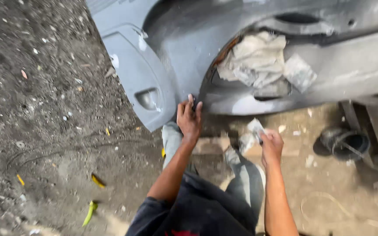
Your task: The person sands a gray car bumper with a sanding block, focusing on smoothing the surface. They repeatedly rub the block over the bumper's curves and edges, occasionally pausing to wipe the surface with a cloth or their hand.
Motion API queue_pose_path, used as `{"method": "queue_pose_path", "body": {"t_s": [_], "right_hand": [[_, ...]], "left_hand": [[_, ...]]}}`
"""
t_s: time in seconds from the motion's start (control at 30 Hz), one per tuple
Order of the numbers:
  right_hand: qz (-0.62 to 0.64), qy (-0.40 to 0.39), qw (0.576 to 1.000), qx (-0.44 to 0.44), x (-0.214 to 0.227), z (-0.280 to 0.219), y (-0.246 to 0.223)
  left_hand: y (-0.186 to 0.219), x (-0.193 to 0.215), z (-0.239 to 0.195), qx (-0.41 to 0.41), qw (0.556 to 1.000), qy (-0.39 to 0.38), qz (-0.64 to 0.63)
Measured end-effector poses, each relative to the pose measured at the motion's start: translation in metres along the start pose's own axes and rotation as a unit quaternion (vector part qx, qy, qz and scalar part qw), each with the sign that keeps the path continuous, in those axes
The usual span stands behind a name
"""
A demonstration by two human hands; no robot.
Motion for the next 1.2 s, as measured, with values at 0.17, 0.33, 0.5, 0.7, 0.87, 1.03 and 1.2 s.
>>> {"method": "queue_pose_path", "body": {"t_s": [0.17,0.33,0.5,0.7,0.87,1.03,1.2], "right_hand": [[0.042,0.066,0.997,0.021,-0.06,-0.038,0.03],[-0.042,0.084,0.996,-0.004,-0.095,-0.059,0.028],[-0.205,0.154,0.959,0.12,-0.063,-0.052,-0.059],[-0.401,0.221,0.869,0.19,-0.124,-0.034,-0.058],[-0.546,0.089,0.745,0.372,-0.141,-0.029,-0.03],[-0.477,0.214,0.803,0.286,-0.107,-0.011,-0.031],[-0.583,0.156,0.732,0.315,-0.082,-0.002,-0.019]], "left_hand": [[-0.002,0.015,0.013,0.036,0.995,-0.096,-0.01],[0.023,0.013,0.024,-0.085,0.985,-0.148,-0.015],[0.025,-0.007,-0.028,-0.26,0.881,-0.394,0.021],[0.056,-0.032,0.049,-0.314,0.876,-0.364,0.036],[0.058,-0.07,0.084,-0.29,0.907,-0.298,0.062],[0.057,-0.078,0.079,-0.309,0.902,-0.276,0.117],[0.053,-0.078,0.077,-0.316,0.902,-0.271,0.116]]}}
Point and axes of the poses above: each hand's wrist, its own z-axis towards the middle knuckle, its own x-axis out of the back of the hand, y = z × x, the point moved 9 cm from there along z, towards the middle knuckle, and after that the axes turned 4 degrees about -z, right-handed, at the moved point
